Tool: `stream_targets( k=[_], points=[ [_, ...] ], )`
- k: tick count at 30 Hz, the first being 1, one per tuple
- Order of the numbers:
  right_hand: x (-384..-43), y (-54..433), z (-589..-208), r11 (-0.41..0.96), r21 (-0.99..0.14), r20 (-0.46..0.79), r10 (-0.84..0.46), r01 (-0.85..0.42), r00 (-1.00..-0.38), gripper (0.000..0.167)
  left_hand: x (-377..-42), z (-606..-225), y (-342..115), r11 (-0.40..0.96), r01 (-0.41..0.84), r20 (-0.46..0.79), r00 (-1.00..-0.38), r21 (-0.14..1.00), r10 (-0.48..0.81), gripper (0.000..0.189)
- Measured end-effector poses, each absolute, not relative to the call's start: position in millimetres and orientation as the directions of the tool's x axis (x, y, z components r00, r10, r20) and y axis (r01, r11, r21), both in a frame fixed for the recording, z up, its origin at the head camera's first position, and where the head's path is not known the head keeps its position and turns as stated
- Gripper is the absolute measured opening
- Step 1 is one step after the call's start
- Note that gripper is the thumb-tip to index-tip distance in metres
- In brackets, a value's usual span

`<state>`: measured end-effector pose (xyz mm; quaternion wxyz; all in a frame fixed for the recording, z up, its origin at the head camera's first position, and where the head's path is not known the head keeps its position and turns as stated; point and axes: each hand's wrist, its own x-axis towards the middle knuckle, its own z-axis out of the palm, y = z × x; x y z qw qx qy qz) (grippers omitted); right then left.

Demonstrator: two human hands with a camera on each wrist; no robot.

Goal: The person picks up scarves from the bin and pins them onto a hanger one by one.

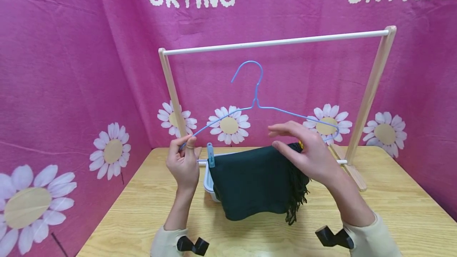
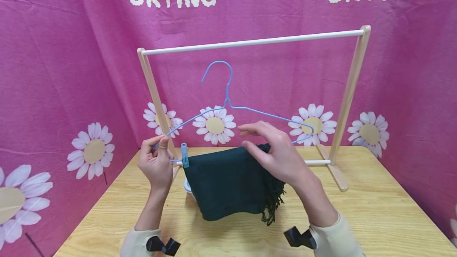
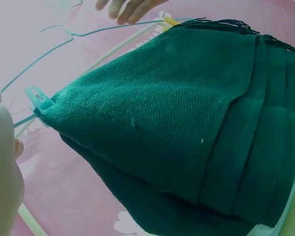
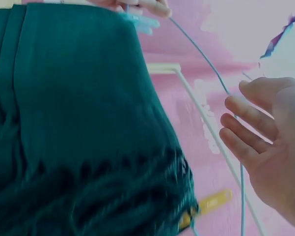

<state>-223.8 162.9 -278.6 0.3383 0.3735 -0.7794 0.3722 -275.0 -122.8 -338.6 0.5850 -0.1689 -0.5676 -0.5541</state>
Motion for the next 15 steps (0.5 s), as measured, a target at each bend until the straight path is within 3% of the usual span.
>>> stream_targets(
  k=[7,12,15],
  points=[
    [-219,194,-294,0.458,-0.34,0.857,-0.207,-0.821,-0.471,0.049,-273,-338,-125,0.33,0.848,0.866,-0.257,0.415,-0.43,0.014],
    [-217,213,-301,0.34,-0.387,0.901,-0.059,-0.857,-0.43,0.044,-272,-338,-125,0.325,0.851,0.869,-0.261,0.413,-0.42,0.014],
    [-216,226,-304,0.356,-0.398,0.908,0.022,-0.845,-0.418,0.039,-273,-338,-123,0.311,0.853,0.866,-0.274,0.42,-0.418,0.013]
  ],
)
